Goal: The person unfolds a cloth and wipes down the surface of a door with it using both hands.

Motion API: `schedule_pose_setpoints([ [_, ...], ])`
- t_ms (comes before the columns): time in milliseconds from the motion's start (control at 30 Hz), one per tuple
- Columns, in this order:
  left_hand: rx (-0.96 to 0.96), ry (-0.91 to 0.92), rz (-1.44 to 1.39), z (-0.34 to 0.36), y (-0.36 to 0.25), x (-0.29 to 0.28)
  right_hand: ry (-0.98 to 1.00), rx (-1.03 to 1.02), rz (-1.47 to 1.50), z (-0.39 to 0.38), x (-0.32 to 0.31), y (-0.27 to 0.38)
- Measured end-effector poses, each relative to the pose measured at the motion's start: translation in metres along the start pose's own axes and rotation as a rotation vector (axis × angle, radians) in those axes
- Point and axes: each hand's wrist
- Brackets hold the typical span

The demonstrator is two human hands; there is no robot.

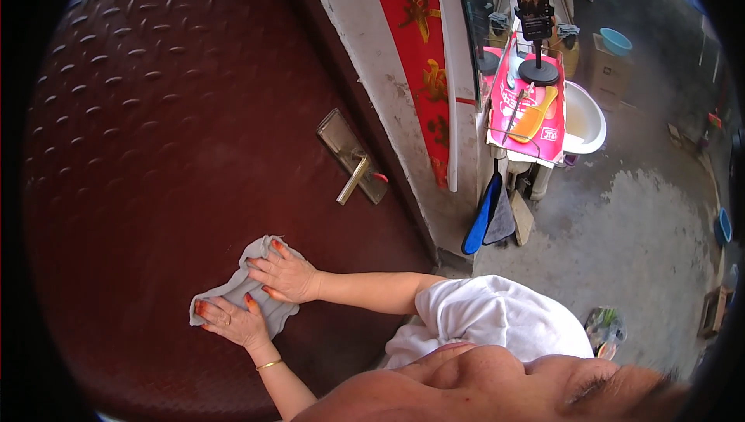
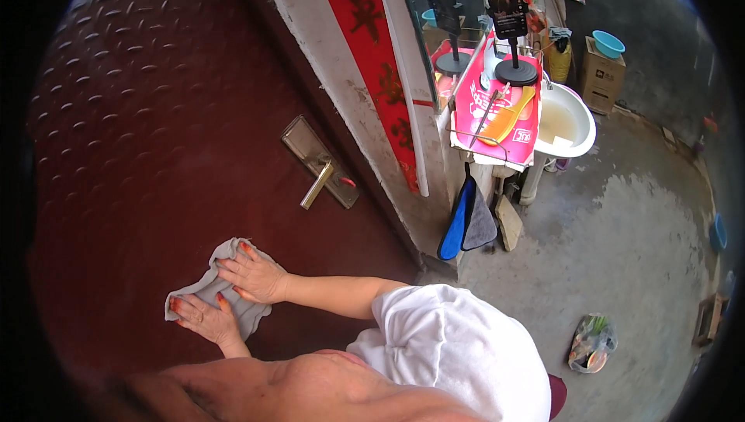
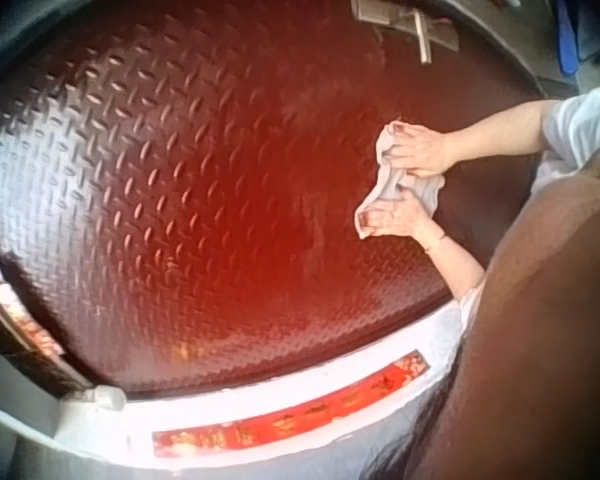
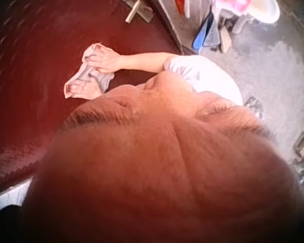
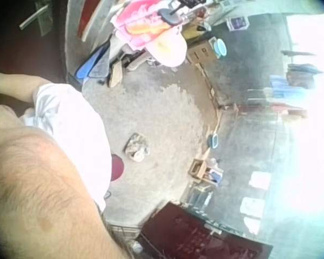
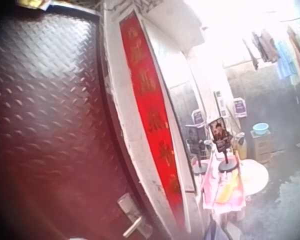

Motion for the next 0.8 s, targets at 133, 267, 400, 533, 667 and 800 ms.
schedule_pose_setpoints([
  [133, -0.032, -0.025, -0.122, 0.0, 0.006, -0.006, -0.079, 0.061, 0.076, 0.009, 0.0, 0.027],
  [267, -0.168, 0.018, -0.186, 0.013, 0.021, -0.02, -0.069, 0.096, 0.015, 0.037, -0.007, 0.043],
  [400, -0.184, -0.086, -0.161, 0.063, 0.055, -0.044, -0.165, -0.03, -0.021, 0.1, -0.024, 0.048],
  [533, -0.177, -0.2, -0.096, 0.131, 0.096, -0.065, -0.206, -0.133, -0.094, 0.181, -0.046, 0.054],
  [667, -0.142, -0.337, -0.032, 0.201, 0.137, -0.076, -0.367, -0.235, -0.234, 0.262, -0.059, 0.054],
  [800, -0.107, -0.442, 0.067, 0.268, 0.191, -0.083, -0.448, -0.337, -0.341, 0.342, -0.072, 0.054],
])
Point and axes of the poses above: each hand's wrist, its own z-axis towards the middle knuckle, its own x-axis out of the palm, y = z × x, and after that the axes turned 9 degrees about y, right-handed
